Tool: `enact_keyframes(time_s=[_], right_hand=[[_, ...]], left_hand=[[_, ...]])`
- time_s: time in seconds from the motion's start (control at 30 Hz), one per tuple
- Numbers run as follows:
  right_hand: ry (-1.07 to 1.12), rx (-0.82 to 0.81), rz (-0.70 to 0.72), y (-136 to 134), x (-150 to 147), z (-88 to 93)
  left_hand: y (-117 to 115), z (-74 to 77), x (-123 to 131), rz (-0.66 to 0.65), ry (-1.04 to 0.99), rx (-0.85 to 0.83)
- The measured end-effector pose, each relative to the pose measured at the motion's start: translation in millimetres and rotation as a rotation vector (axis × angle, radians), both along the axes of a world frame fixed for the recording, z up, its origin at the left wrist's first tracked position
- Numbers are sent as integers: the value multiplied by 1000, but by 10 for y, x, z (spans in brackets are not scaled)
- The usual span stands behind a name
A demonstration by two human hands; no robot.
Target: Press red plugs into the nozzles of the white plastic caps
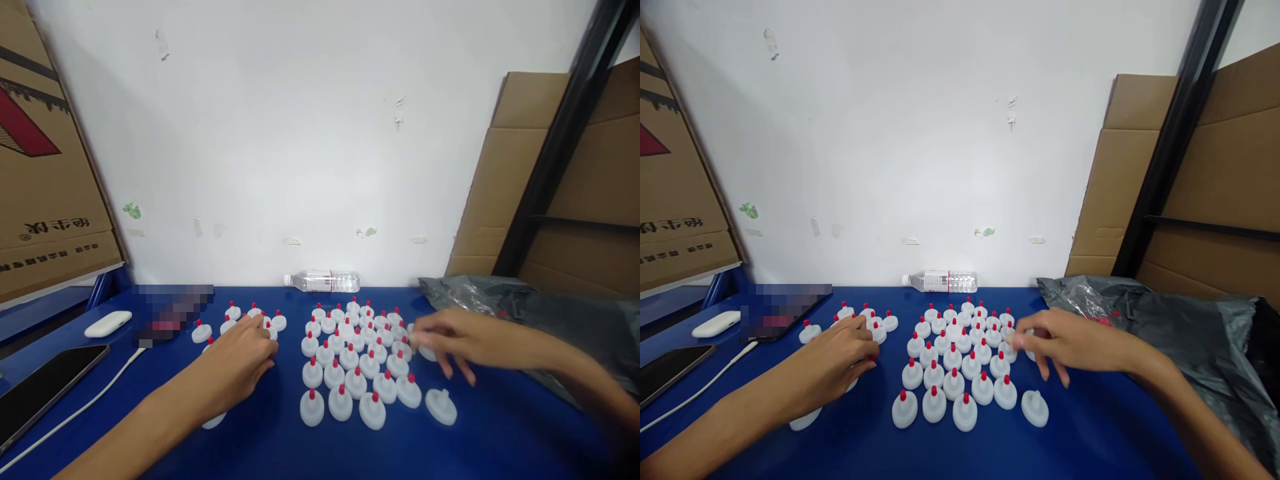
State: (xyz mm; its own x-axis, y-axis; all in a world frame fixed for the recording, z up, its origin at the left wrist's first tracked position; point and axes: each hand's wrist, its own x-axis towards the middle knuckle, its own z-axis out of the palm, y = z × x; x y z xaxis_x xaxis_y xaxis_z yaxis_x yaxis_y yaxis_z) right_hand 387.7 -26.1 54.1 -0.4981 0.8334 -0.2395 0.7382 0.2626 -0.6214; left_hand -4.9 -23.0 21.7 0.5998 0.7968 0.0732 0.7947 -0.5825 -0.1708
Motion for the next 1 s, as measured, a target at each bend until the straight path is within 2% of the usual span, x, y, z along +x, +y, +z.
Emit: enact_keyframes(time_s=[0.1, 0.17, 0.3, 0.43, 0.53, 0.63, 0.73, 0.83, 0.9, 1.0], right_hand=[[-39, -266, 54, -37, 56, -31], [-71, -316, 75, -29, 34, -94], [-67, -245, 123, 33, -29, -210], [-26, -126, 186, 45, -5, -158], [49, 40, 196, 25, -4, -47], [188, 262, 117, 32, -55, 8], [246, 401, -28, 61, -143, -31], [131, 706, -115, 64, -263, -129], [111, 955, -75, 41, -362, -204], [163, 1170, 91, -19, -523, -304]], left_hand=[[27, -56, 5, -14, 8, -8], [23, -69, 8, -20, 10, -11], [-21, -50, 24, -35, -20, 9], [-44, -12, 45, -59, -45, 59], [-38, -3, 49, -91, -83, 123], [-39, -21, 46, -124, -187, 208], [-56, -41, 61, -170, -271, 292], [-82, -54, 103, -265, -327, 354], [-106, -65, 140, -348, -376, 406], [-161, -90, 201, -447, -426, 478]])
